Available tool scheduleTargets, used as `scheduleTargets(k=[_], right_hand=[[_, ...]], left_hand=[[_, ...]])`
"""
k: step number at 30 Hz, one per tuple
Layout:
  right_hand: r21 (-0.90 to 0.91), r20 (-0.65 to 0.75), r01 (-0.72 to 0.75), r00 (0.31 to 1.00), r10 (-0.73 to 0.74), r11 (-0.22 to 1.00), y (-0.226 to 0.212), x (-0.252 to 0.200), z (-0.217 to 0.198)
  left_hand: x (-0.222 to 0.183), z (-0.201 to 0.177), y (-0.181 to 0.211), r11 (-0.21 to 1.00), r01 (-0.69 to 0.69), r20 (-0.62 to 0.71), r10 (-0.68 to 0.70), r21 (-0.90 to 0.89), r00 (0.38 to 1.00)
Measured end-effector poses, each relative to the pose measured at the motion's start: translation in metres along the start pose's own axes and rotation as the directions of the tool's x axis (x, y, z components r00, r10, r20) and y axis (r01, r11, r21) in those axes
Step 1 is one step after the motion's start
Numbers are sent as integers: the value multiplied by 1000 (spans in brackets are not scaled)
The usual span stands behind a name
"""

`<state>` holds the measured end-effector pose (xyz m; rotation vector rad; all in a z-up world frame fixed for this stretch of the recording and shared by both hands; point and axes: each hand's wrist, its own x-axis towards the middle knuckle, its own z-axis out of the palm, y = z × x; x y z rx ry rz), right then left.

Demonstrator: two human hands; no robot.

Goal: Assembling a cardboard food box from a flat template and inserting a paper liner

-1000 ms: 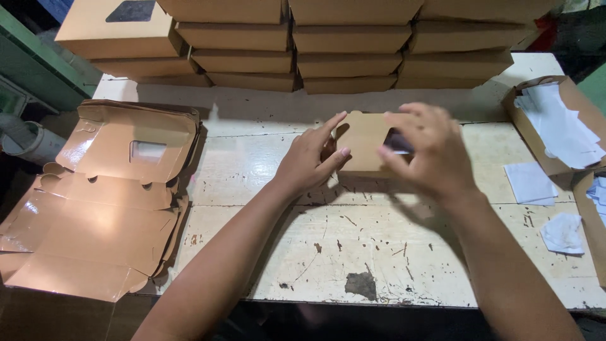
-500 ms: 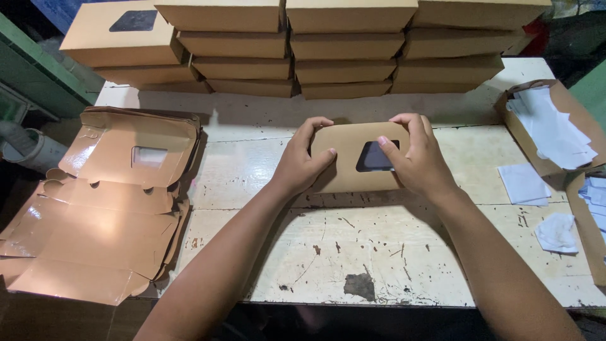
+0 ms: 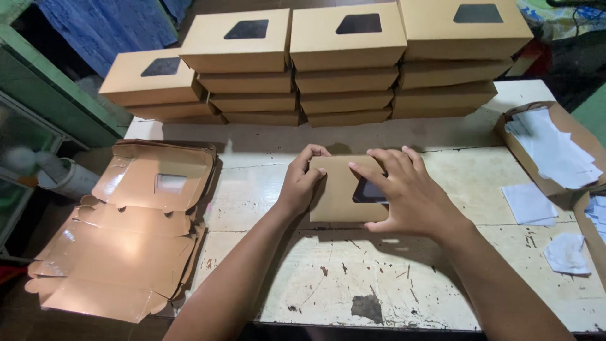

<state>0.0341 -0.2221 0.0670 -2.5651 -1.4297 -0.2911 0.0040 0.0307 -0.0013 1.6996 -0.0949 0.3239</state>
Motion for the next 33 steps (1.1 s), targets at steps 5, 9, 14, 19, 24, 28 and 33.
scheduleTargets(k=[5,9,14,19,24,28,33], right_hand=[[-7,-10,-26,1000,26,1000,2,-7,-12],[-21,-169,46,984,-49,999,1,-2,-38],[-68,-274,242,928,-252,968,-33,62,-87],[-149,-306,489,804,-510,860,-109,181,-138],[-4,-157,464,874,-459,886,-185,304,-151],[58,-38,355,935,-353,933,-212,380,-122],[-28,129,192,974,-187,981,-213,435,-68]], left_hand=[[-4,-2,24,995,27,-173,-9,99,985],[4,0,20,957,167,-310,-87,239,947],[3,-6,39,854,451,-262,-388,258,884],[1,2,2,890,120,-274,6,440,962],[-10,-9,27,930,52,-154,5,364,988],[-2,5,1,895,2,-232,113,447,966],[2,18,-17,863,-13,-279,177,505,944]])
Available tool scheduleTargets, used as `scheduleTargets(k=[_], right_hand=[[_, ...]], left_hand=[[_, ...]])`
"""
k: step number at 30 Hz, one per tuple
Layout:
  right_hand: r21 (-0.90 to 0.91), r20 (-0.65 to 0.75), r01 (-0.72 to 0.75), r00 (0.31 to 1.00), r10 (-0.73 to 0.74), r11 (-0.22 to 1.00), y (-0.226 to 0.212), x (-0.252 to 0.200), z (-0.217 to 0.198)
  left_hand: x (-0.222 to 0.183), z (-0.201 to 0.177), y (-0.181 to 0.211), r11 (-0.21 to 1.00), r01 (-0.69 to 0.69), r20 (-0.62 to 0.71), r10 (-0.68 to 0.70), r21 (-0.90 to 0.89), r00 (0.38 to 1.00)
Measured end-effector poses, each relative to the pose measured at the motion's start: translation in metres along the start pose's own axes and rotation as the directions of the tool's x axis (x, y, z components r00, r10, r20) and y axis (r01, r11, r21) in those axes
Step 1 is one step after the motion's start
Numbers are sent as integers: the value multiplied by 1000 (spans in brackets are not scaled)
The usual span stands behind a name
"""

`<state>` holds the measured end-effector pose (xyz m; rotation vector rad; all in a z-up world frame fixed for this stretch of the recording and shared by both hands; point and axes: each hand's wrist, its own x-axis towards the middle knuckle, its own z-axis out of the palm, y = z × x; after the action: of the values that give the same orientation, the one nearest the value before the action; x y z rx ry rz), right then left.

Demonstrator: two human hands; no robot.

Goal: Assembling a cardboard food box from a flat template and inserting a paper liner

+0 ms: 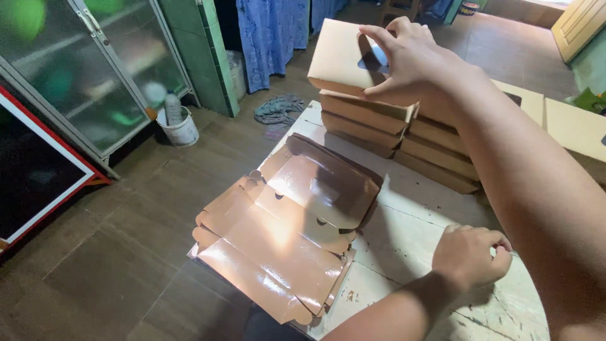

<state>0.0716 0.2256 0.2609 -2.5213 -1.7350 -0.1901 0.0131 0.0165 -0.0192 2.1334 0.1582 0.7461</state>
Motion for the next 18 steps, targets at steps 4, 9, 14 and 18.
scheduleTargets(k=[4,9,14,18], right_hand=[[13,101,-111,989,109,994,-4,9,21],[-195,15,6,1000,-3,981,-2,12,58],[-267,-72,-23,997,4,963,13,7,61],[-313,-35,-117,993,112,943,24,7,63]], left_hand=[[2,-25,15,1000,17,17,-17,22,1000],[10,-39,22,983,94,265,-133,157,955],[7,-32,17,990,92,221,-114,107,969],[7,-28,15,990,77,196,-99,115,975]])
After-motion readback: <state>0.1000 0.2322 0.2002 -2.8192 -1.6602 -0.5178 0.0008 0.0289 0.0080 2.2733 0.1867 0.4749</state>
